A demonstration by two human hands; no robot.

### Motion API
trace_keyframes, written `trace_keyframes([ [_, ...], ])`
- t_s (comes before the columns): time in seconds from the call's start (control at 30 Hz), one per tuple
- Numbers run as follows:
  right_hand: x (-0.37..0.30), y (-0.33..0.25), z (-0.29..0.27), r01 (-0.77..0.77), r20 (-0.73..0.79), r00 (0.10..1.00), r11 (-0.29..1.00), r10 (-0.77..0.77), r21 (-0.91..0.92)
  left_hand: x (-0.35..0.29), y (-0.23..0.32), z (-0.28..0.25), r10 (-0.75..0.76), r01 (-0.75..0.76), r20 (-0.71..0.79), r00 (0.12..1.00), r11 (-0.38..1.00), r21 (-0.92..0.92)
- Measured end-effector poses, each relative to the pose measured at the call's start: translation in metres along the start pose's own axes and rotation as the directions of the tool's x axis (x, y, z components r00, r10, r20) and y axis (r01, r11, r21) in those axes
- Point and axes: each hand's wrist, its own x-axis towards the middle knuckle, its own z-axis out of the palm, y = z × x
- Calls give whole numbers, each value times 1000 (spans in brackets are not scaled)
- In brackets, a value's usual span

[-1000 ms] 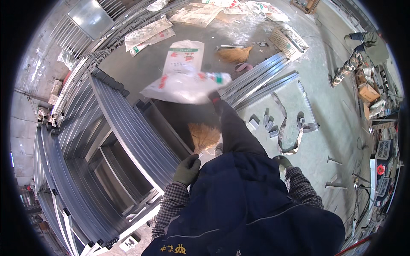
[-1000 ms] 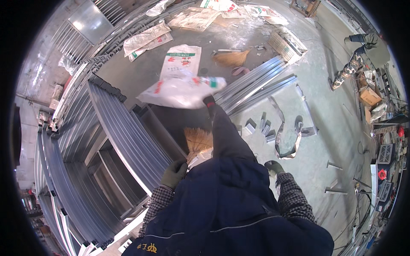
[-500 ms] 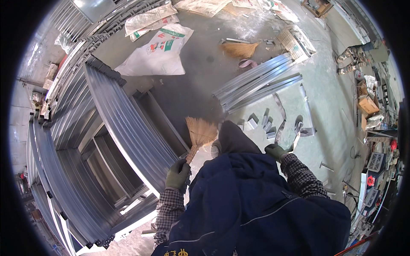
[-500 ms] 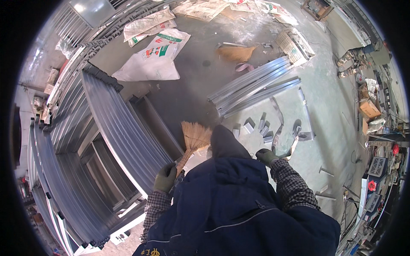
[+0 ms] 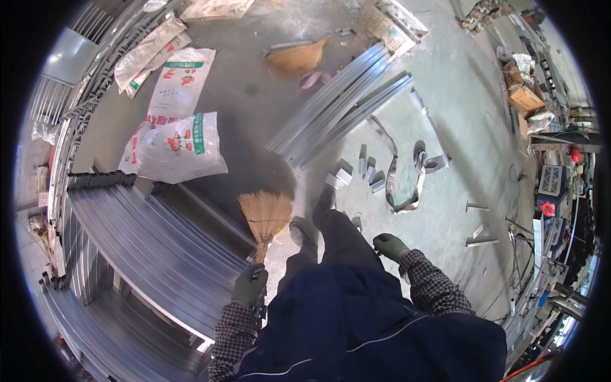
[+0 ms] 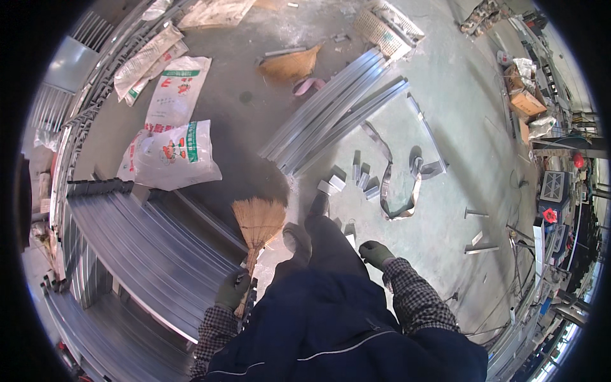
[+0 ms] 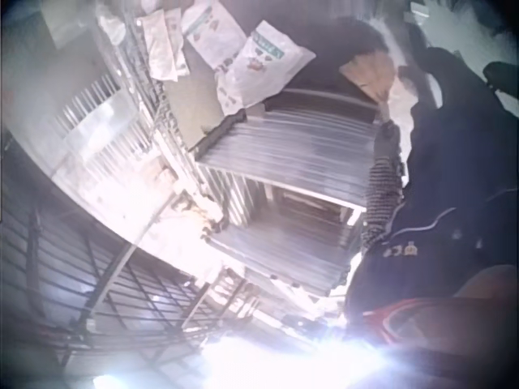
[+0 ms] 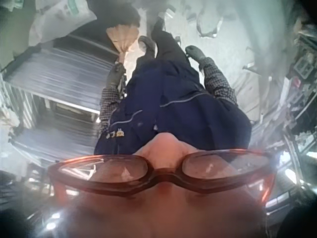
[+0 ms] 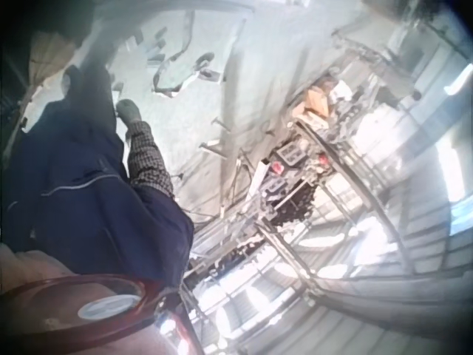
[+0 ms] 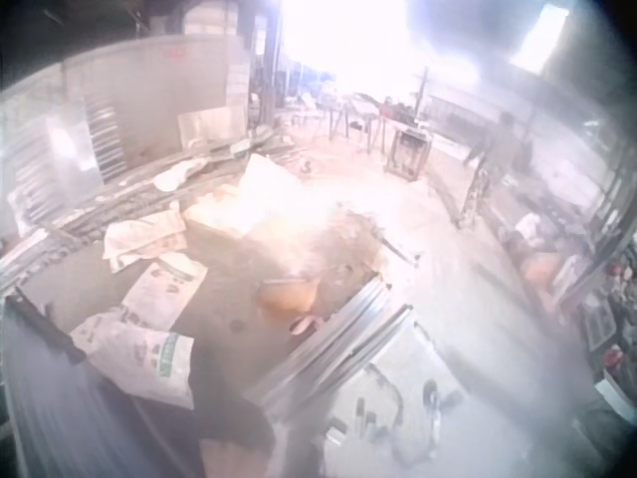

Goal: The person picks up long metal bars from the floor and places them into a large metal frame structure. They repeatedly walk between a pile of bars and the frame, inserting each bar into the frame's slots and adjusting its position with both hands.

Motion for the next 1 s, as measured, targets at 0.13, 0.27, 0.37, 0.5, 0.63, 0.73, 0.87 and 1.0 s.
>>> trace_keyframes([
  [0.13, 17, 17, -22, -153, -63, 986, 988, 153, 3, 65, 27, 27, -95, 75, 118, 988, 984, 162],
  [0.27, 59, -12, -26, -32, -229, 971, 985, 70, 168, 156, 41, 66, -146, 91, 224, 964, 967, 239],
  [0.37, 121, -51, -15, 57, -269, 963, 981, -5, 188, 239, 21, 111, -95, 64, 201, 975, 986, 152],
  [0.5, 223, -101, 33, 92, -217, 975, 979, -51, 184, 376, -15, 174, -145, 153, 182, 973, 988, -31],
  [0.63, 304, -138, 88, 107, -120, 990, 954, -76, 281, 501, -23, 217, -64, 43, 100, 993, 979, 202],
  [0.73, 331, -154, 110, 277, 7, 960, 949, -282, 148, 574, -3, 240, 20, -55, 108, 994, 943, 329],
  [0.87, 320, -151, 103, 357, 153, 902, 897, -403, 259, 651, 27, 267, -27, -96, 132, 991, 555, 826],
  [1.0, 321, -149, 91, 274, 72, 948, 911, -310, 308, 692, 26, 294, 48, -69, 53, 997, 474, 878],
])
